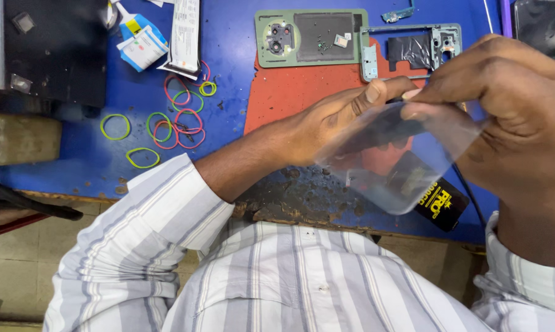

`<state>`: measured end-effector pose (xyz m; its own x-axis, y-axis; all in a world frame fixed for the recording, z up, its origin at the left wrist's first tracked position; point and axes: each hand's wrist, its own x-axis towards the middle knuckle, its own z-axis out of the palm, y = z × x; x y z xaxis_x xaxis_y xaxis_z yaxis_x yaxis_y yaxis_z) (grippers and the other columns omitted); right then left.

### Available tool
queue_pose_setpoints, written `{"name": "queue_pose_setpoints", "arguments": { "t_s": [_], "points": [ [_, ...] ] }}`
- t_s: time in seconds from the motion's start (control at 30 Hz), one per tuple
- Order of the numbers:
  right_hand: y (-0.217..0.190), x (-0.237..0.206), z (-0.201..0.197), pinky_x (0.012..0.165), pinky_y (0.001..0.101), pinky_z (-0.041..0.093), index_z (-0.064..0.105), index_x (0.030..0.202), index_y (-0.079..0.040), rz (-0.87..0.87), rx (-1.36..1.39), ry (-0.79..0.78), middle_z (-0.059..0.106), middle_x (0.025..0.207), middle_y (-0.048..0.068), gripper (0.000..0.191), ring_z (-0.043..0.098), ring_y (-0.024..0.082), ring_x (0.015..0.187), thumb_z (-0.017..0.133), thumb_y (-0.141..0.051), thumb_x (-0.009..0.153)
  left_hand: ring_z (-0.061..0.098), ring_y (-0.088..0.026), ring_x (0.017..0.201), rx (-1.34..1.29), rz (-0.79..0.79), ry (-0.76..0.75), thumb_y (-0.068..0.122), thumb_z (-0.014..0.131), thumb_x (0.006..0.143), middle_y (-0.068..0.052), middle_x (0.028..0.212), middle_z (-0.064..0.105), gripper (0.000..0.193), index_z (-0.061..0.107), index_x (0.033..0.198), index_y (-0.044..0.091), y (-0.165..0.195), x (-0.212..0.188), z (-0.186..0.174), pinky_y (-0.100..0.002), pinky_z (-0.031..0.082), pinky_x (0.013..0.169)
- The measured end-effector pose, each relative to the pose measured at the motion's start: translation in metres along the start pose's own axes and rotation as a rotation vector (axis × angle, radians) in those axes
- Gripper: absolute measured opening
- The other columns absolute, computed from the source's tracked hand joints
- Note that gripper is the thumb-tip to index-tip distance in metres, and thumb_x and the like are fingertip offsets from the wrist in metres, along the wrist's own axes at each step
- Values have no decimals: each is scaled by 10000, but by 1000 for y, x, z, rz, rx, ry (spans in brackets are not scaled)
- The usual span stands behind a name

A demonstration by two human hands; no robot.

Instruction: The person uses a plastic card to pry and separate the screen assembly from the smartphone body. The person repeatedly works the card along the edges and corners to release the device's internal components.

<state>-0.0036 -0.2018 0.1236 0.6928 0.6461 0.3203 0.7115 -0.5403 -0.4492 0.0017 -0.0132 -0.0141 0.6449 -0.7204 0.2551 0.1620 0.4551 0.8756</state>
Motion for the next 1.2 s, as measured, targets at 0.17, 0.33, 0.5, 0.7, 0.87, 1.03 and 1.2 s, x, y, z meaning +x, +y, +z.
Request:
{"name": "queue_pose_setpoints", "arguments": {
  "t_s": [0.17,0.33,0.5,0.7,0.87,1.03,1.2],
  "points": [
    [1,6,-5,720,296,547,662,958,54,-46,-46,-20,677,902,166,164,695,232,821,823,59,926,505,-197,1391,62,84,-25,726,235,1111,-129,1472,518,881,319,1582,-14,5,-4,-2,-377,417,1232],
    [0,0,-14,686,321,521,711,1062,39,-5,-180,-66,664,853,148,222,666,239,764,858,68,897,597,-188,1080,100,36,-8,750,201,1095,-136,1205,629,897,477,1481,-12,1,-3,-4,-350,509,1054],
    [-6,-7,-16,630,333,488,723,1122,30,11,-290,-85,672,837,143,302,645,244,716,871,9,859,606,-190,1152,110,110,-32,734,259,1100,-129,1290,575,843,457,1429,-16,-2,-3,-4,-348,503,1074],
    [1,-13,-19,626,372,512,709,1166,2,9,-379,-186,709,886,143,429,668,280,704,813,76,757,562,-201,1296,138,150,-4,696,215,1134,-136,1366,572,822,462,1449,-22,-2,-4,-5,-362,458,1163],
    [12,-21,-9,651,390,558,712,1153,-25,140,-480,-311,740,915,138,443,724,298,785,763,7,715,640,-189,1192,77,61,-5,692,198,1116,-121,1229,644,823,448,1498,7,-2,-5,-6,-359,515,1106],
    [18,-22,-6,678,380,558,708,1240,-123,552,-448,-469,785,993,81,478,737,246,775,814,-250,791,637,-167,1166,81,75,-5,705,199,1124,-102,1202,640,810,478,1458,22,0,-5,-7,-334,529,1074],
    [14,-24,-11,738,312,540,692,1102,17,183,-95,-43,699,991,144,379,704,233,841,878,-170,830,623,-159,1084,64,80,-48,702,224,1137,-95,1146,644,794,499,1427,17,1,-7,-7,-322,514,997]
  ]
}}
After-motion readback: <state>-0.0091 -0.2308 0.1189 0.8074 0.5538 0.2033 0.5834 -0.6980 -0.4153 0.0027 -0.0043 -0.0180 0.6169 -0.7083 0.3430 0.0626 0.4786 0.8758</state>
